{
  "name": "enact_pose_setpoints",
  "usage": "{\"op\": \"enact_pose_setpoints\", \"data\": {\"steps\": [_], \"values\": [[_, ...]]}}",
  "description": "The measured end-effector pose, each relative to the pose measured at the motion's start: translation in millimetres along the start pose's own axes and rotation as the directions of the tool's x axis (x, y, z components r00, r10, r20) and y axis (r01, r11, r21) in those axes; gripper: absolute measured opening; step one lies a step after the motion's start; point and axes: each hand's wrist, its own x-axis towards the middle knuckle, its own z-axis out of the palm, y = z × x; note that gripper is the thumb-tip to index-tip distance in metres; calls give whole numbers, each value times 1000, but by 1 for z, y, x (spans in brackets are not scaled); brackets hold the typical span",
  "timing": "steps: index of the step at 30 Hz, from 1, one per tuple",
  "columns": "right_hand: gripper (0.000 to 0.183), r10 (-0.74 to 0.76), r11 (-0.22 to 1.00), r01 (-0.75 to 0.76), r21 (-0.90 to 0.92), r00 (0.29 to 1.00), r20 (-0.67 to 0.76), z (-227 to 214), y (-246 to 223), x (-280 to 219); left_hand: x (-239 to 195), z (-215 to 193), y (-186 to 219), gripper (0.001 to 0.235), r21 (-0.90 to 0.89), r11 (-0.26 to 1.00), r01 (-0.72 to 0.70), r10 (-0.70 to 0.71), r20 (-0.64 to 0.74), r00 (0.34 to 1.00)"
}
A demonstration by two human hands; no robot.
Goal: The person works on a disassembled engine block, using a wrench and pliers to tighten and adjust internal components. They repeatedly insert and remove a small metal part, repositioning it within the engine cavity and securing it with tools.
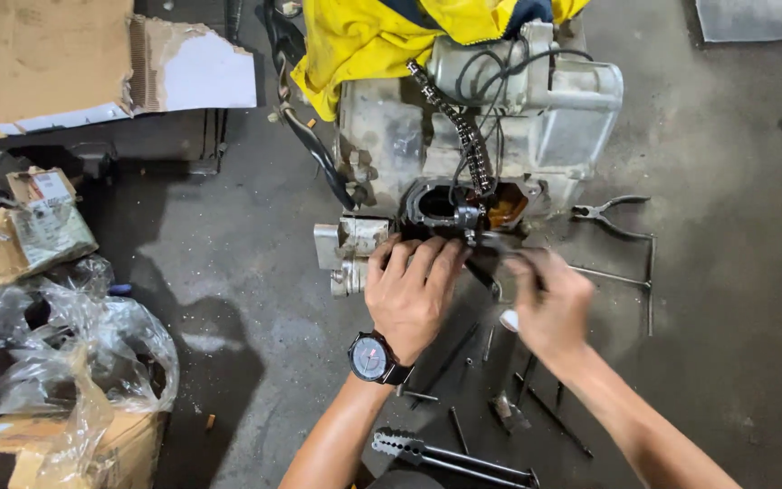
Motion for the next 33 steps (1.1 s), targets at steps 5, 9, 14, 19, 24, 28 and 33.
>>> {"op": "enact_pose_setpoints", "data": {"steps": [5,9,14,19,24,28,33], "values": [[14,-162,970,186,-156,975,154,-68,-2,41,-2,1,0,28,23,1000,-8,8,7,1000],[17,-334,790,513,-336,820,466,-91,-52,92,-1,4,2,27,60,998,-7,7,5,1000],[19,-356,632,676,-379,687,633,-74,-76,117,-7,7,-1,27,55,998,-4,3,20,1000],[17,-309,432,791,-432,581,753,-60,-100,131,-10,8,-7,28,30,1000,7,-8,22,1000],[13,-30,267,885,-382,404,914,-48,-138,140,-9,7,-8,28,12,1000,15,-16,4,1000],[9,36,275,896,-348,352,935,-48,-142,139,-12,7,-10,28,4,1000,21,-21,0,1000],[19,-160,287,861,-419,475,866,-56,-109,131,-13,6,-11,31,20,1000,10,-10,30,1000]]}}
